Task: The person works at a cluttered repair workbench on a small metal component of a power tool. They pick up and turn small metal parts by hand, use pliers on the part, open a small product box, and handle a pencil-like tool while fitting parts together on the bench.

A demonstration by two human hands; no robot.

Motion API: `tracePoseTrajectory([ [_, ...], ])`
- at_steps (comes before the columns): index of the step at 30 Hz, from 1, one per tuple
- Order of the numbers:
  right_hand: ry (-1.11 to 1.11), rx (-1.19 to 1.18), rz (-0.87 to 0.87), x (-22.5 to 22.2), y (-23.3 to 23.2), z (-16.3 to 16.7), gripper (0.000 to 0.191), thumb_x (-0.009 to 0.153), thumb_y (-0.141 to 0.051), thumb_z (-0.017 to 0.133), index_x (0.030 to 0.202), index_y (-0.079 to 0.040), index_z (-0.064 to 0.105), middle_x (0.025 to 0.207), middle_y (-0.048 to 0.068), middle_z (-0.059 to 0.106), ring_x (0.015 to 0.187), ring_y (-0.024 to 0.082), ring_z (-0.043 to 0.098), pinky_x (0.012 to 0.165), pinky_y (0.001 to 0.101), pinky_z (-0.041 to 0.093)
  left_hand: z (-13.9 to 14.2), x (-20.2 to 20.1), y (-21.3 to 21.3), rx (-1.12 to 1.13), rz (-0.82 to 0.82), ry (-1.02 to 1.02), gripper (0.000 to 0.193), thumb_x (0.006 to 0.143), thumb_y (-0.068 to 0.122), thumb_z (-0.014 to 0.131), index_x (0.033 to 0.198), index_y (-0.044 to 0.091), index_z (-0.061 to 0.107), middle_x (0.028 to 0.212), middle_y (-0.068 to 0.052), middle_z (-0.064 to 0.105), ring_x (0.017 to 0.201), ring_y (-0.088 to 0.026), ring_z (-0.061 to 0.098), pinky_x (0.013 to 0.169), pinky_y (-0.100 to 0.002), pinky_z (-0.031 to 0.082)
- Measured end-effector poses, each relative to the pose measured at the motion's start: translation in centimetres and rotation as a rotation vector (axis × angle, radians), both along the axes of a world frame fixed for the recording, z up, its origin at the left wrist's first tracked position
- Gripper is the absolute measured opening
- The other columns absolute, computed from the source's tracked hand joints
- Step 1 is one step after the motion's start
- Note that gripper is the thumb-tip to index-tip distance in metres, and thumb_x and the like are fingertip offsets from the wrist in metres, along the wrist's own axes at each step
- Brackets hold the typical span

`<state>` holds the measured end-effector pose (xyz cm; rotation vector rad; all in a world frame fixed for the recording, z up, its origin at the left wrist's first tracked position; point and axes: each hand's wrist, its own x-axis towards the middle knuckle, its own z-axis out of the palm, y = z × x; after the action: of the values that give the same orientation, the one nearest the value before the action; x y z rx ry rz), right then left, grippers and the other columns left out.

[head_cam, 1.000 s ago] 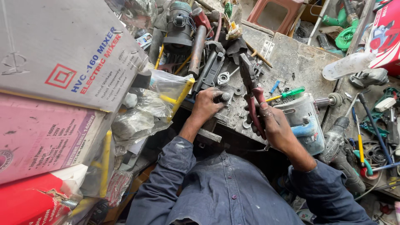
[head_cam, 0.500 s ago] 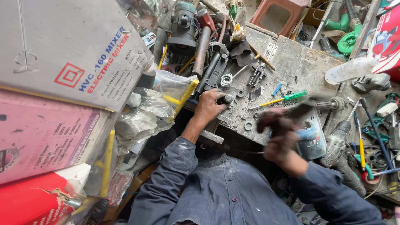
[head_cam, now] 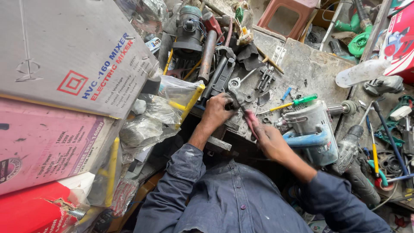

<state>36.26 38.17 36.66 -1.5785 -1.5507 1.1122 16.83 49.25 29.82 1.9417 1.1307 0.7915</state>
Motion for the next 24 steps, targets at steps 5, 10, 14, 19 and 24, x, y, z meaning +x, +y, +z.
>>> tracePoseTrajectory([
  [5,0.356,-0.155,-0.116,2.1,-2.2,-1.4,0.068,0.107,-0.058,0.035,0.117,0.002,0.067,0.072,0.002,0.055,0.059,0.008,0.047,0.053,0.0239,0.037,-0.2,0.2,-0.1,0.011,0.037,0.051,0.039,0.067,0.018,0.089,0.103,0.006,0.078,0.109,-0.010,0.073,0.097,-0.027,0.073,0.085,-0.036,0.059],
  [10,0.465,0.009,-0.217,4.4,-4.8,1.3,0.077,0.097,-0.067,0.034,0.130,-0.004,0.062,0.087,0.001,0.065,0.063,0.007,0.054,0.052,0.0231,0.041,-0.5,-0.2,-0.3,0.096,0.041,0.079,0.037,0.070,0.018,0.087,0.103,0.004,0.077,0.112,-0.013,0.073,0.101,-0.034,0.071,0.087,-0.041,0.058],
  [14,0.111,0.042,-0.525,10.0,-7.6,-0.2,0.079,0.103,-0.069,0.031,0.113,-0.001,0.070,0.077,0.004,0.066,0.063,0.010,0.058,0.056,0.0254,0.045,0.3,-0.3,-0.4,0.146,0.036,0.130,0.040,0.069,0.020,0.088,0.103,0.003,0.076,0.110,-0.014,0.072,0.100,-0.034,0.071,0.086,-0.041,0.057],
  [19,-0.278,-0.062,-0.831,20.0,-13.0,-5.8,0.074,0.108,-0.065,0.030,0.103,-0.001,0.069,0.079,0.010,0.065,0.070,0.023,0.062,0.062,0.0385,0.048,2.5,0.3,-0.5,0.108,0.001,0.143,0.036,0.074,0.021,0.087,0.103,0.003,0.076,0.106,-0.013,0.073,0.094,-0.031,0.072,0.082,-0.040,0.057],
  [24,-0.755,-0.206,-0.956,27.2,-17.1,-11.1,0.072,0.113,-0.064,0.042,0.106,0.001,0.073,0.093,0.031,0.070,0.094,0.053,0.065,0.091,0.0588,0.044,5.5,1.0,-0.9,0.123,0.036,0.054,0.029,0.079,0.020,0.084,0.101,0.002,0.076,0.103,-0.012,0.073,0.092,-0.028,0.074,0.079,-0.037,0.058],
])
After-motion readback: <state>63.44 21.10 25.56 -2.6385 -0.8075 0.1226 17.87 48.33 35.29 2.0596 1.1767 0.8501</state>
